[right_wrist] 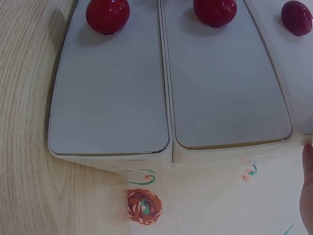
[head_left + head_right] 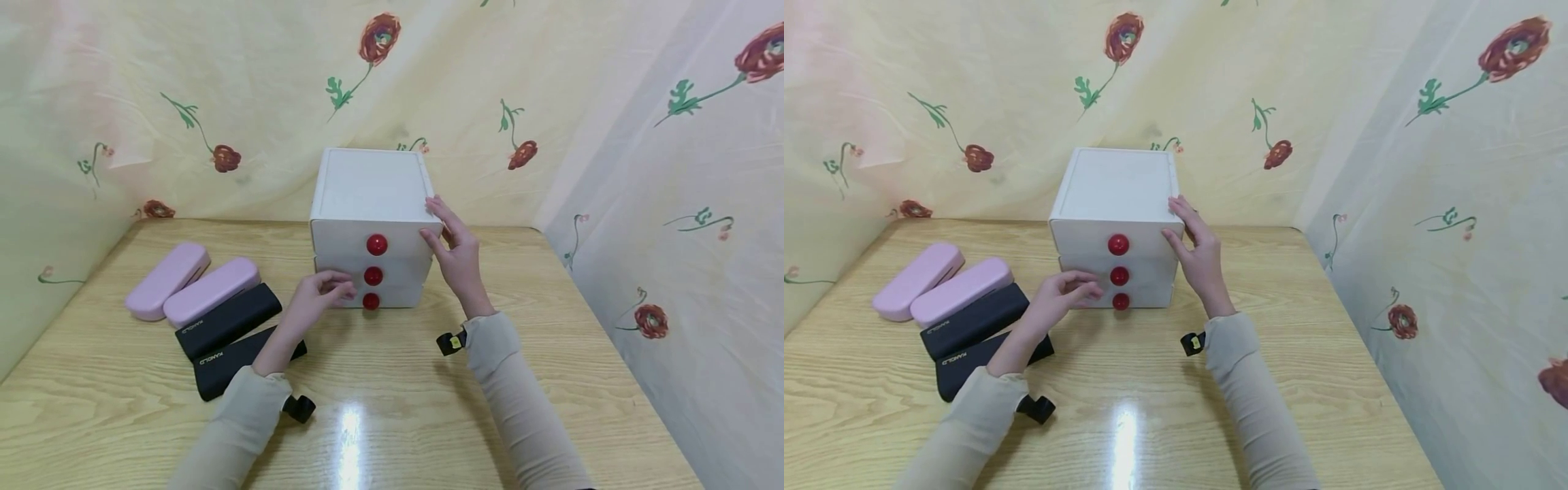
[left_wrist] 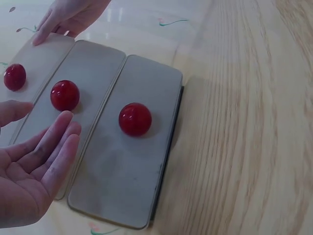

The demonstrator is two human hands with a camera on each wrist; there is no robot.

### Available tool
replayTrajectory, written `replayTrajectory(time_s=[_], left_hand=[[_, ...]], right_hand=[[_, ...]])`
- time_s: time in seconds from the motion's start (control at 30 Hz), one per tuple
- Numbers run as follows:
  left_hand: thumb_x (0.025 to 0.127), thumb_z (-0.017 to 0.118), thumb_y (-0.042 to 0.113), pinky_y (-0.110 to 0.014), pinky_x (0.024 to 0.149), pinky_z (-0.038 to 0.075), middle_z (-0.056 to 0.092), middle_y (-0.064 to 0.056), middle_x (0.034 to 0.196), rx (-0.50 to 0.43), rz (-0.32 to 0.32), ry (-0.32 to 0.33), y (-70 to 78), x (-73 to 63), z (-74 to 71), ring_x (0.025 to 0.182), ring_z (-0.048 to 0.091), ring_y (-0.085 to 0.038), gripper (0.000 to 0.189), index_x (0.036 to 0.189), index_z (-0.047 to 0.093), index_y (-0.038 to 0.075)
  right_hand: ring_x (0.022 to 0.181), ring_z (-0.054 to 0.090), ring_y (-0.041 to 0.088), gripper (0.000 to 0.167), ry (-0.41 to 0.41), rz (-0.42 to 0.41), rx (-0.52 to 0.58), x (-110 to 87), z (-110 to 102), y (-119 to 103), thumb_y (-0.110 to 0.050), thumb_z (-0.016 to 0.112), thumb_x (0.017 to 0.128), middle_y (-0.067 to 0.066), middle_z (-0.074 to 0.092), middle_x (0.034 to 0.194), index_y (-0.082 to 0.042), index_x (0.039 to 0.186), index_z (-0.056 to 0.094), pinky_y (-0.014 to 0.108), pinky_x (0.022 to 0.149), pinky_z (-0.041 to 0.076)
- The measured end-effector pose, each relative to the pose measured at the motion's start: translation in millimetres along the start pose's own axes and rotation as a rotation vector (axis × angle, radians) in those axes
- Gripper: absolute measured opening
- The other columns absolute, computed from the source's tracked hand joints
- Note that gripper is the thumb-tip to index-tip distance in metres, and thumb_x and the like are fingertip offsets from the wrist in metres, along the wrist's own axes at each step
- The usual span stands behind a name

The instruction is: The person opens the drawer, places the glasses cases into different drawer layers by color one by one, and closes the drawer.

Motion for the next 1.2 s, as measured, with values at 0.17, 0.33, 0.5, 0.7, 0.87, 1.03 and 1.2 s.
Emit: replayTrajectory(time_s=[0.17, 0.33, 0.5, 0.7, 0.87, 1.03, 1.2], left_hand=[[0.099, 0.055, 0.015, -0.036, 0.086, 0.059, 0.069, -0.027, 0.108, -0.008, -0.016, -0.029, 0.3, 4.9, 6.7, 0.103, 0.068, -0.03, 0.033, 0.121, 0.059, -0.009], [0.099, 0.055, 0.015, -0.039, 0.088, 0.058, 0.069, -0.028, 0.106, -0.022, -0.023, -0.055, 0.5, 9.7, 12.6, 0.103, 0.068, -0.033, 0.035, 0.122, 0.058, -0.011], [0.098, 0.056, 0.018, -0.041, 0.09, 0.057, 0.069, -0.028, 0.105, -0.037, -0.041, -0.067, -1.7, 14.4, 17.4, 0.1, 0.07, -0.031, 0.037, 0.12, 0.059, -0.012], [0.099, 0.055, 0.019, -0.046, 0.089, 0.057, 0.07, -0.029, 0.102, -0.074, -0.041, -0.079, -2.0, 18.7, 23.3, 0.089, 0.072, -0.026, 0.038, 0.117, 0.061, -0.013], [0.099, 0.055, 0.022, -0.044, 0.084, 0.059, 0.072, -0.026, 0.097, -0.08, -0.046, -0.081, -2.2, 20.7, 26.6, 0.08, 0.073, -0.02, 0.039, 0.113, 0.064, -0.013], [0.098, 0.057, 0.026, -0.037, 0.079, 0.061, 0.073, -0.024, 0.096, -0.077, -0.072, -0.066, -1.5, 22.7, 30.3, 0.079, 0.073, -0.02, 0.039, 0.109, 0.067, -0.01], [0.099, 0.057, 0.027, -0.032, 0.076, 0.061, 0.073, -0.024, 0.098, -0.09, -0.096, -0.053, -1.3, 24.6, 33.3, 0.081, 0.074, -0.021, 0.039, 0.109, 0.067, -0.008]], right_hand=[[0.141, 0.04, 0.023, 0.043, 0.005, 0.006, 0.011, -0.2, 0.4, -0.6, -0.005, 0.063, 0.092, 0.016, 0.05, 0.145, 0.004, 0.134, 0.054, 0.043, 0.11, 0.042], [0.142, 0.039, 0.019, 0.043, 0.014, 0.001, 0.038, 1.5, 1.4, 12.0, -0.003, 0.063, 0.091, 0.013, 0.05, 0.145, 0.002, 0.134, 0.055, 0.045, 0.111, 0.041], [0.141, 0.04, 0.009, 0.046, 0.024, -0.02, 0.046, 4.1, 3.6, 34.0, -0.009, 0.066, 0.091, 0.004, 0.052, 0.146, -0.006, 0.135, 0.056, 0.041, 0.111, 0.042], [0.14, 0.04, 0.008, 0.045, 0.026, -0.019, 0.035, 3.6, 4.0, 36.1, -0.01, 0.066, 0.091, 0.002, 0.052, 0.146, -0.008, 0.135, 0.057, 0.042, 0.11, 0.042], [0.142, 0.038, 0.014, 0.045, 0.013, 0.022, 0.032, 2.6, 3.6, 23.9, -0.007, 0.064, 0.092, 0.008, 0.05, 0.147, -0.003, 0.135, 0.055, 0.043, 0.112, 0.04], [0.142, 0.039, 0.019, 0.043, 0.005, 0.034, 0.022, -0.7, 1.4, 2.7, -0.006, 0.063, 0.092, 0.013, 0.05, 0.146, 0.001, 0.134, 0.055, 0.046, 0.112, 0.04], [0.142, 0.039, 0.019, 0.043, 0.004, 0.039, 0.023, -0.8, 0.8, 0.4, -0.007, 0.063, 0.093, 0.012, 0.049, 0.146, 0.001, 0.135, 0.054, 0.044, 0.112, 0.04]])
Point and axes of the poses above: each hand's wrist, its own x-axis towards the middle knuckle, its own z-axis out of the palm, y = z × x, the point moved 1 cm from there along x, towards the middle knuckle
